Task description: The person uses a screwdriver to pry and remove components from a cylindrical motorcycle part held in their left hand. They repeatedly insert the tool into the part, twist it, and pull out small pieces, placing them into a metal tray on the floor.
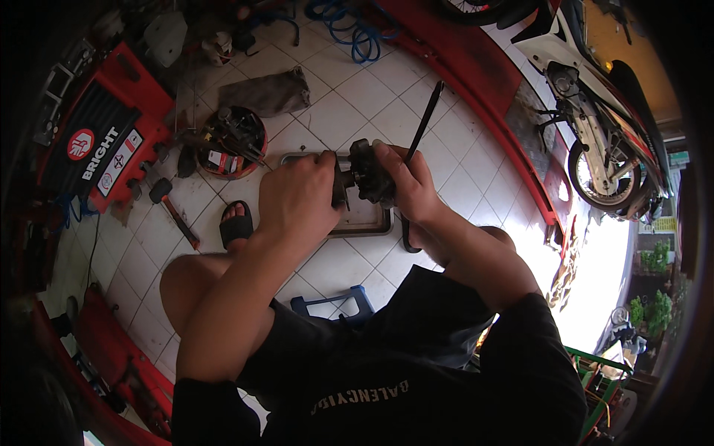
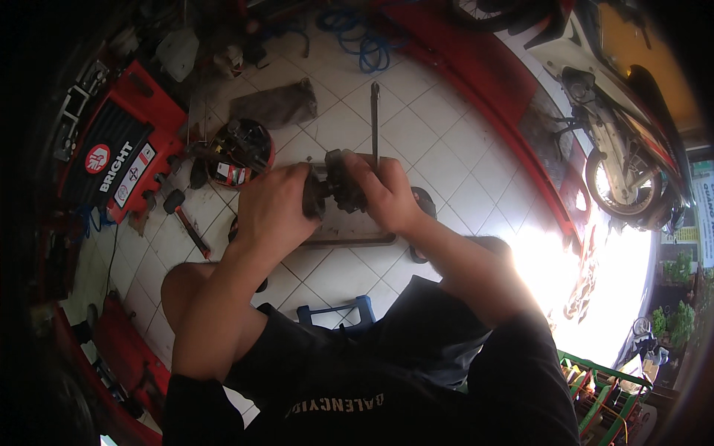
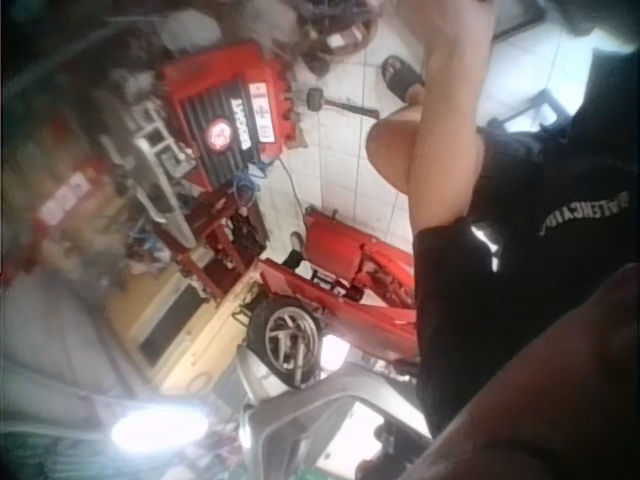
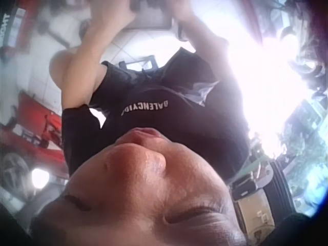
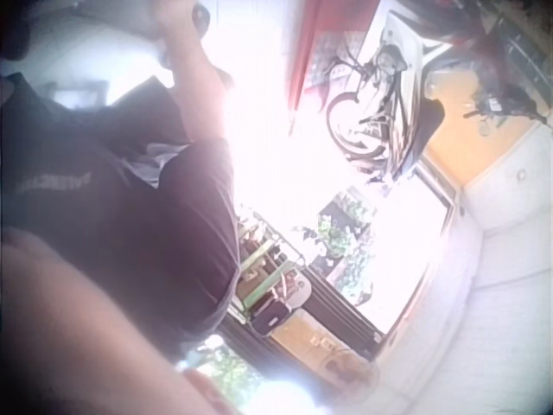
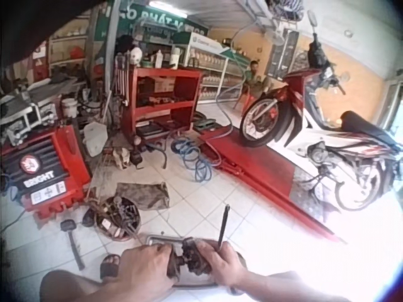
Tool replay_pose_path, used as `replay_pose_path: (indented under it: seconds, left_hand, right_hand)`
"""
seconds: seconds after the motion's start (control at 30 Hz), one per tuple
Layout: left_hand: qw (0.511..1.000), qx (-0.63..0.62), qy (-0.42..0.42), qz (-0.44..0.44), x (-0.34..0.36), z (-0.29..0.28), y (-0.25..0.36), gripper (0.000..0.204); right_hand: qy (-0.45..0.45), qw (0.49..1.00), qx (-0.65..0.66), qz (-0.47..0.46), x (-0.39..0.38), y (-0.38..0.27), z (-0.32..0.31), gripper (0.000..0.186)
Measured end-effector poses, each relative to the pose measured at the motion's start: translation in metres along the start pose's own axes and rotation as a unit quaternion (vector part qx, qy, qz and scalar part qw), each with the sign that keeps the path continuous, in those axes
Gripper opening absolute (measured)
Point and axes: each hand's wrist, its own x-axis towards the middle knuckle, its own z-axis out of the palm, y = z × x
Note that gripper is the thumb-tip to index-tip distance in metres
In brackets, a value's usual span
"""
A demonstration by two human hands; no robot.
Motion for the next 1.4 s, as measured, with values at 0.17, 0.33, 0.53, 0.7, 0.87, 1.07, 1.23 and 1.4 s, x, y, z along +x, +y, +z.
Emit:
replay_pose_path:
  seconds: [0.17, 0.33, 0.53, 0.7, 0.87, 1.07, 1.23, 1.4]
  left_hand:
    - [0.999, 0.045, 0.021, 0.016, -0.003, -0.004, 0.001, 0.04]
    - [0.999, 0.042, 0.029, 0.018, -0.004, -0.005, -0.003, 0.041]
    - [0.999, -0.017, 0.043, 0.027, -0.006, -0.006, -0.003, 0.044]
    - [0.992, -0.063, 0.095, 0.047, -0.009, -0.005, -0.006, 0.045]
    - [0.984, -0.068, 0.151, 0.066, -0.009, 0.0, -0.01, 0.049]
    - [0.982, -0.055, 0.165, 0.079, -0.012, 0.004, -0.014, 0.05]
    - [0.987, -0.044, 0.133, 0.076, -0.017, 0.004, -0.01, 0.051]
    - [0.983, -0.046, 0.16, 0.076, -0.014, 0.006, -0.01, 0.061]
  right_hand:
    - [-0.019, 0.99, 0.049, 0.128, 0.001, -0.015, -0.003, 0.051]
    - [-0.045, 0.99, 0.065, 0.116, 0.003, -0.012, -0.004, 0.052]
    - [-0.023, 0.964, 0.172, 0.199, 0.004, -0.006, -0.009, 0.053]
    - [-0.119, 0.898, 0.362, 0.219, 0.017, 0.0, -0.016, 0.06]
    - [-0.186, 0.868, 0.417, 0.196, 0.02, -0.001, -0.022, 0.066]
    - [-0.184, 0.862, 0.424, 0.209, 0.015, -0.013, -0.02, 0.066]
    - [-0.167, 0.865, 0.422, 0.213, 0.011, -0.013, -0.021, 0.068]
    - [-0.145, 0.879, 0.41, 0.196, 0.01, -0.009, -0.022, 0.067]
